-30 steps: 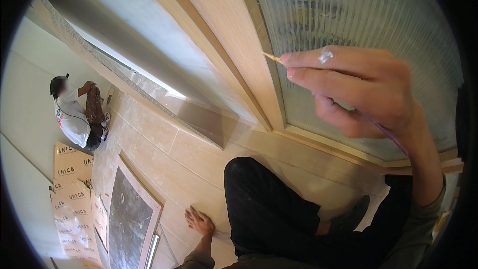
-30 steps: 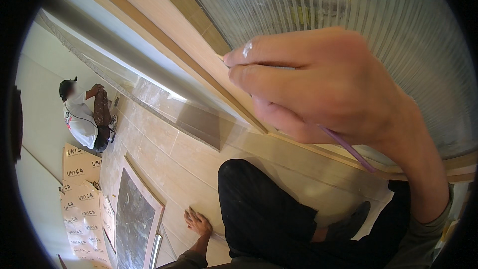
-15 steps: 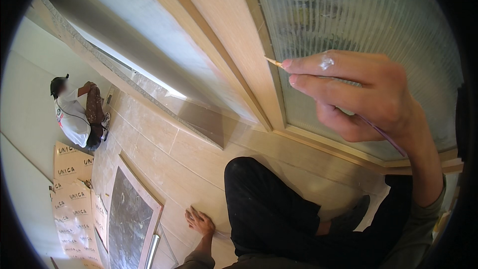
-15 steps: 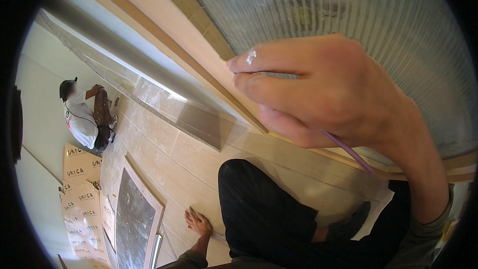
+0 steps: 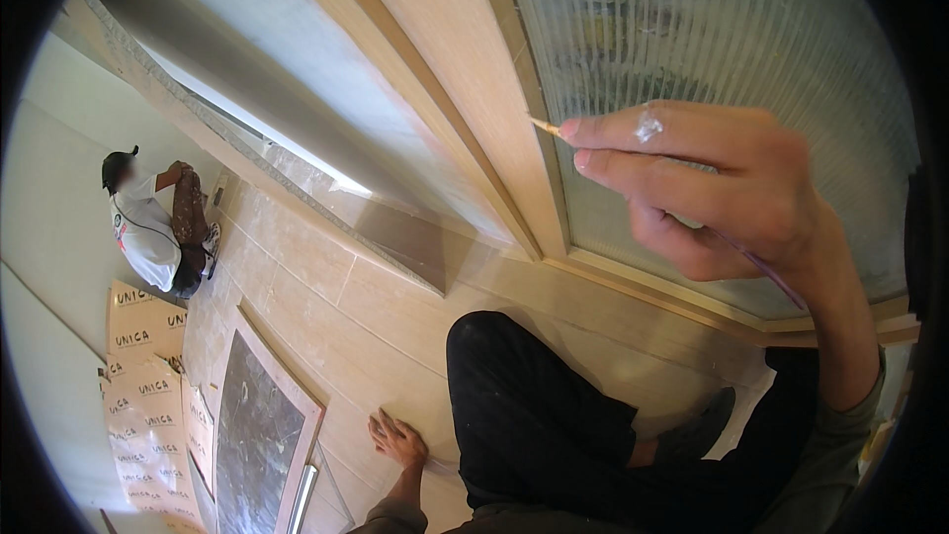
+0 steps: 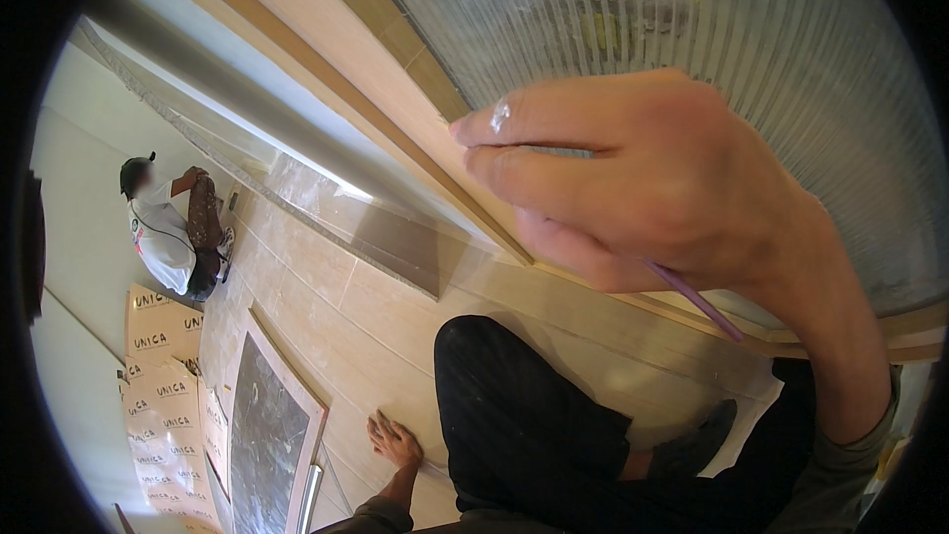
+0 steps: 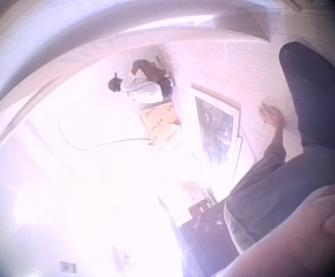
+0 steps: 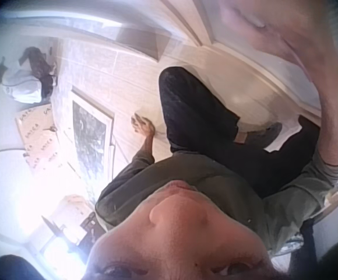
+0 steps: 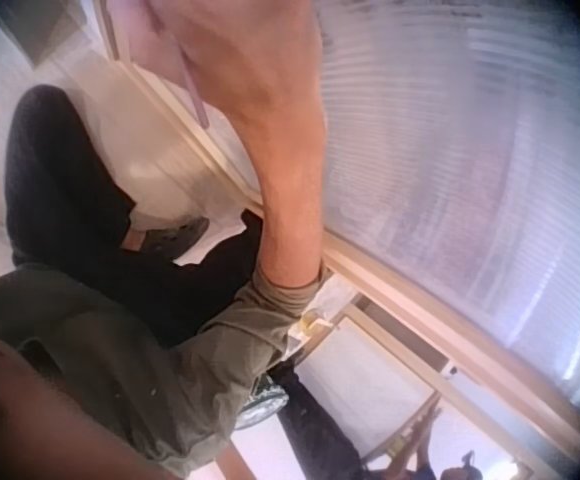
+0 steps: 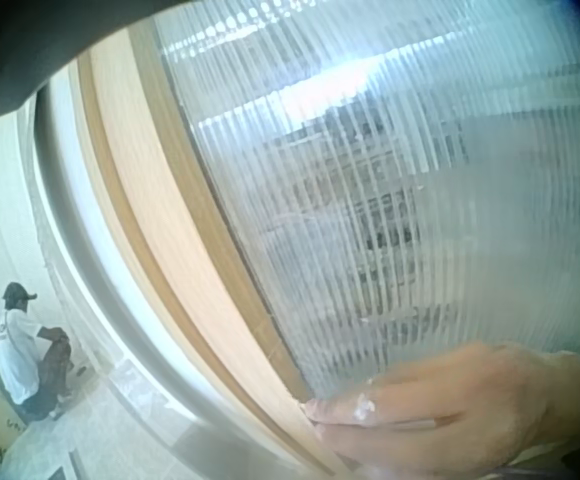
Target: The person sits on the floor and uses a small brush to apply white paint to the wooden frame of a glass door. They repeatedly dip the brush into a small container and carefully paint the edges and corners of the frame.
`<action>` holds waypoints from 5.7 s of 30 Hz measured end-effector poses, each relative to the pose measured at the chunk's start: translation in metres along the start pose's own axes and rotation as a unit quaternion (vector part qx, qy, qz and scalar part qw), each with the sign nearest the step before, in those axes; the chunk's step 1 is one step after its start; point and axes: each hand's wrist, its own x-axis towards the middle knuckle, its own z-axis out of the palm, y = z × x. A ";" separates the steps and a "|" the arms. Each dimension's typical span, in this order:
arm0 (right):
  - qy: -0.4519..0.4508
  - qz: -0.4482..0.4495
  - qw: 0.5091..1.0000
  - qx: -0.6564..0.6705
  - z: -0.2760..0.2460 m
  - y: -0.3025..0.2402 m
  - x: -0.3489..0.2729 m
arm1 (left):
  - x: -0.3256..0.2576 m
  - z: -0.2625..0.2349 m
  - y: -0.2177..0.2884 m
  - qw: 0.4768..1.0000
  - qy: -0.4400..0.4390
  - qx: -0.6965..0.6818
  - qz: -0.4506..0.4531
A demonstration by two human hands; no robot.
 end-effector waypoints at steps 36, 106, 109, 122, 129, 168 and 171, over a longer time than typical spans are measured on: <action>0.074 0.030 0.997 -0.021 -0.008 -0.007 0.016 | 0.000 0.006 -0.010 1.000 0.026 0.016 0.000; 0.283 0.708 0.586 -0.275 -0.376 -0.347 -0.380 | 0.137 -0.212 0.414 0.733 0.056 -0.523 0.431; 0.262 0.732 0.546 -0.314 -0.372 -0.347 -0.398 | 0.131 -0.218 0.422 0.738 0.066 -0.525 0.419; 0.160 0.750 0.530 -0.363 -0.371 -0.336 -0.411 | 0.127 -0.226 0.426 0.738 0.065 -0.525 0.419; 0.152 0.749 0.529 -0.370 -0.371 -0.336 -0.411 | 0.118 -0.230 0.426 0.749 0.077 -0.512 0.413; 0.164 0.759 0.518 -0.359 -0.378 -0.348 -0.416 | 0.116 -0.228 0.423 0.742 0.058 -0.525 0.413; 0.216 0.745 0.532 -0.341 -0.388 -0.358 -0.418 | 0.107 -0.224 0.425 0.741 0.045 -0.528 0.414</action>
